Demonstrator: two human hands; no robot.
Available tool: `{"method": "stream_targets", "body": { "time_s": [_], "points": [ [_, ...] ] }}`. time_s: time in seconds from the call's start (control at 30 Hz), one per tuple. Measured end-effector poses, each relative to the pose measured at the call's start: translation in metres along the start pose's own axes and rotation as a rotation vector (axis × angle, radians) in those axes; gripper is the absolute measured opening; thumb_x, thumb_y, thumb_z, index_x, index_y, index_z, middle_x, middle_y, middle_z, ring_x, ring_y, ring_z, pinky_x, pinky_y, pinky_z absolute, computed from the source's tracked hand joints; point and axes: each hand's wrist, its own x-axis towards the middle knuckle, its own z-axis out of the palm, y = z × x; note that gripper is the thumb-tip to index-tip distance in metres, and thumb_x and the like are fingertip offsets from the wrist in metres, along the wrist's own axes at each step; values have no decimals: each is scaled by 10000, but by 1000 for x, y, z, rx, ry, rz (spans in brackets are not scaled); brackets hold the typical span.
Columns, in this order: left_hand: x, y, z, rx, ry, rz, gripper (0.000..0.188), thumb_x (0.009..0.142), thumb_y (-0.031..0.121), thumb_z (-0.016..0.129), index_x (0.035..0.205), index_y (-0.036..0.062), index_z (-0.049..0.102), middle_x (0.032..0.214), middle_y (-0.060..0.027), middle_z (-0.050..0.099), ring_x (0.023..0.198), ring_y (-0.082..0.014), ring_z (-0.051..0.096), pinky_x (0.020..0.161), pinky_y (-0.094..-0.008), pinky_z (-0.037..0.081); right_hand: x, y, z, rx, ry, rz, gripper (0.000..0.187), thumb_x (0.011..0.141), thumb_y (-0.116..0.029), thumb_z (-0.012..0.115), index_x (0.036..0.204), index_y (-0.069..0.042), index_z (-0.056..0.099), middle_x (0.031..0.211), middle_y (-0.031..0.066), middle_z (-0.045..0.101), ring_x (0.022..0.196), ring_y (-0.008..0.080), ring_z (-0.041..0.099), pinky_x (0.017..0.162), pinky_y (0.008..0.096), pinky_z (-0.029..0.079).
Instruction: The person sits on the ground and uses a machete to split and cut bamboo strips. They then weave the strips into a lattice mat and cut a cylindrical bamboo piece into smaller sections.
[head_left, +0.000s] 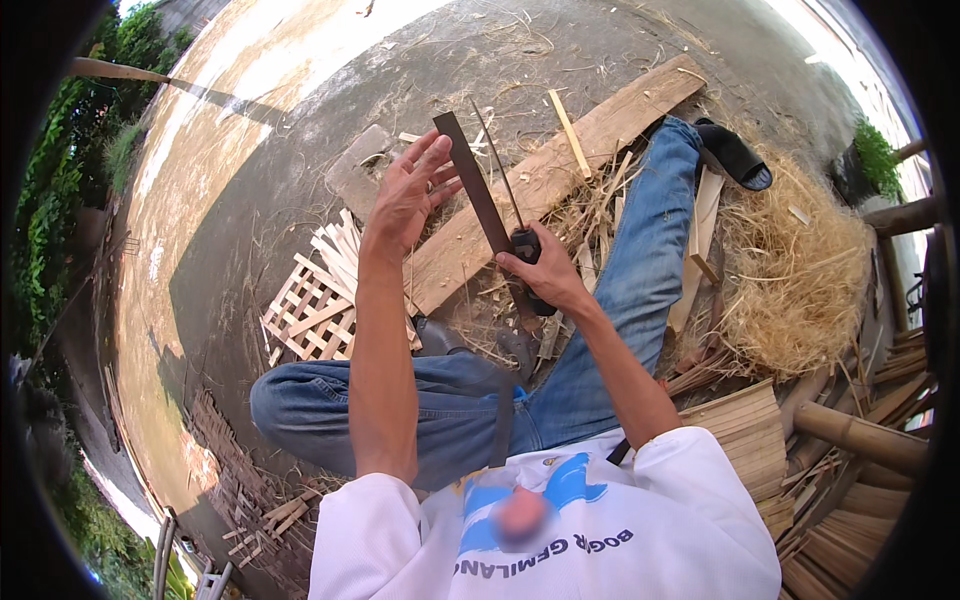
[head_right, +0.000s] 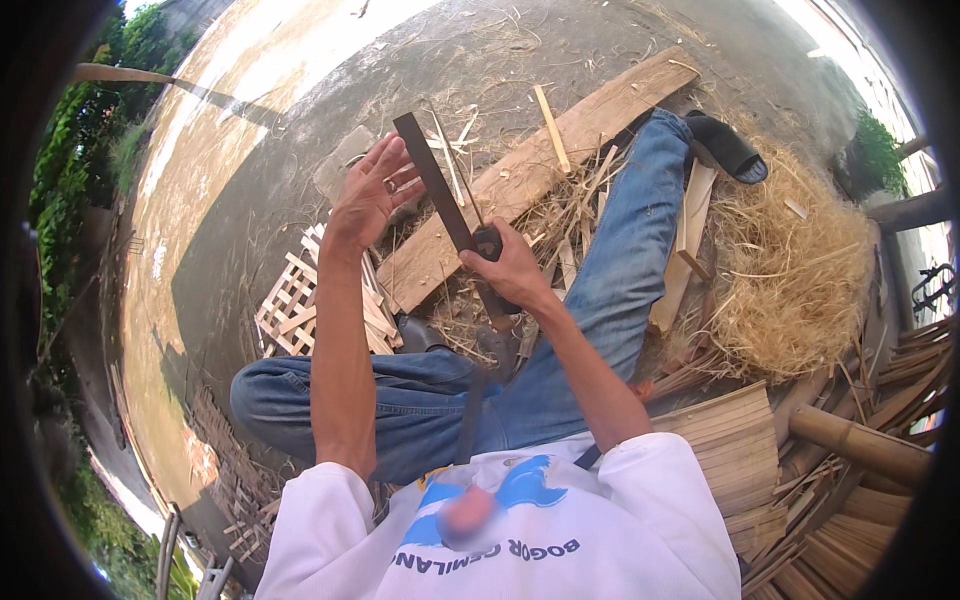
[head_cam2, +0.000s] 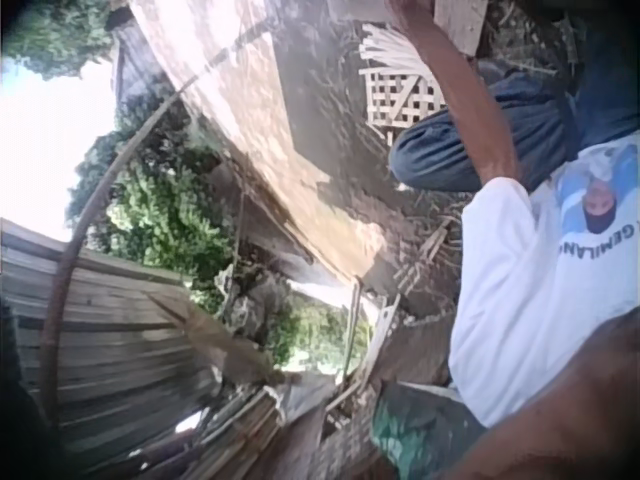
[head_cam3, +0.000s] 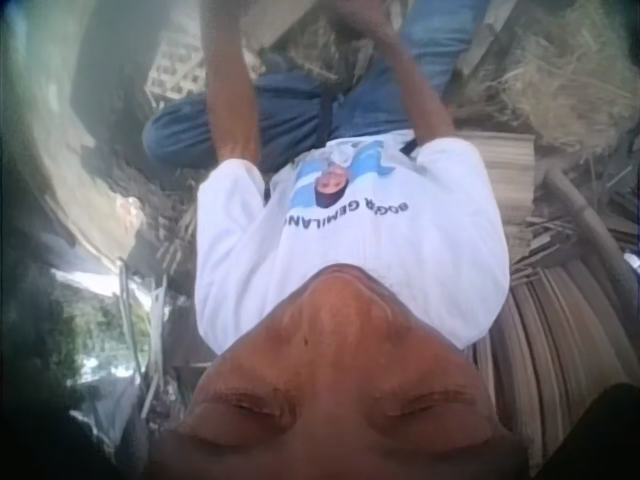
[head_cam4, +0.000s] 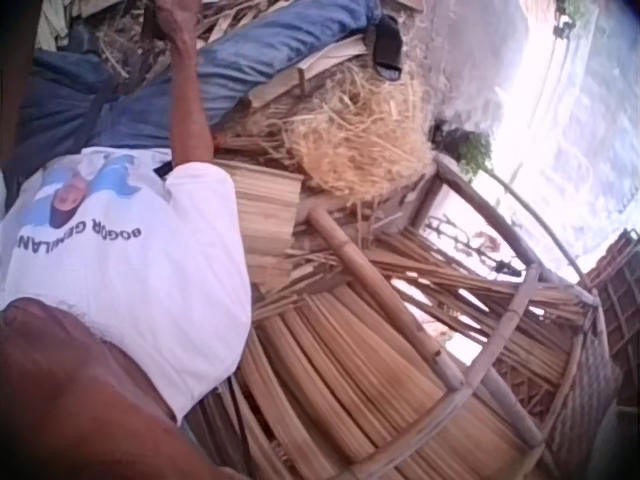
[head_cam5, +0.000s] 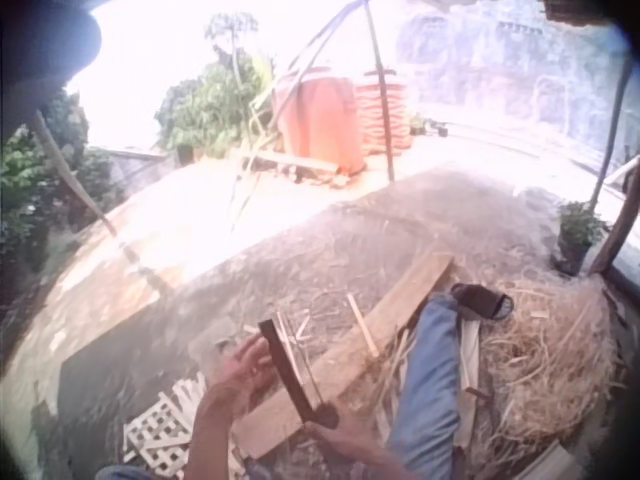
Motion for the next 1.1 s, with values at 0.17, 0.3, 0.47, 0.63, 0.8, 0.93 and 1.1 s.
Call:
{"method": "stream_targets", "body": {
  "time_s": [0.17, 0.3, 0.47, 0.63, 0.8, 0.93, 1.1],
  "points": [
    [-14, 15, -14, 139, 57, 130, 363, 995, 289, 666, 1262, 47, 621, 1058, -78, 694, 1011, -221, 712, 875, -381, 597, 4, 11, 14, -161, 9, 10, 421, 860, -279, 787, 1088, 0, 569, 847, 78, 672, 754, 149, 646, 690, 317, 513],
    [-25, -3, -52, 20, 321, 368, 263, 1026, 198, 614, 1228, 30, 633, 1069, -89, 687, 1050, -222, 697, 901, -366, 594, -1, 46, 3, -393, 131, 77, 492, 852, -359, 774, 1119, 3, 574, 859, 98, 671, 772, 192, 657, 720, 332, 514],
    [-27, -49, -87, -59, 594, 485, 242, 1025, 174, 614, 1220, 32, 629, 1095, -102, 682, 1100, -233, 672, 961, -371, 569, -25, 82, 19, -208, -82, 435, 475, 850, -342, 764, 1097, 19, 579, 808, 107, 654, 647, 199, 670, 614, 348, 532],
    [-30, -48, -88, -123, 694, 454, 239, 1023, 176, 619, 1209, 26, 621, 1140, -118, 670, 1097, -254, 671, 957, -377, 575, -24, 111, 30, -22, -61, 560, 358, 918, -300, 735, 989, 5, 561, 737, 58, 609, 592, 138, 639, 526, 304, 528],
    [-28, -51, -94, -127, 622, 468, 243, 1036, 177, 592, 1207, 6, 572, 1122, -145, 664, 1106, -280, 672, 964, -384, 577, -18, 120, 30, 95, 57, 473, 407, 930, -357, 692, 1035, 17, 568, 780, 95, 650, 657, 188, 672, 595, 352, 549],
    [-28, -53, -77, -125, 606, 392, 227, 1040, 250, 597, 1126, 42, 568, 1036, -98, 677, 1056, -248, 686, 933, -389, 536, -18, 107, 46, -284, 61, 342, 496, 970, -458, 608, 1056, 28, 564, 845, 184, 685, 792, 355, 680, 760, 458, 527],
    [-22, -69, -81, -139, 616, 450, 264, 1021, 320, 627, 1028, 73, 535, 917, -60, 636, 948, -230, 686, 910, -407, 523, -14, 91, 59, -452, 22, 221, 509, 987, -472, 574, 1080, 29, 573, 870, 267, 676, 866, 443, 670, 789, 504, 501]
  ]
}}
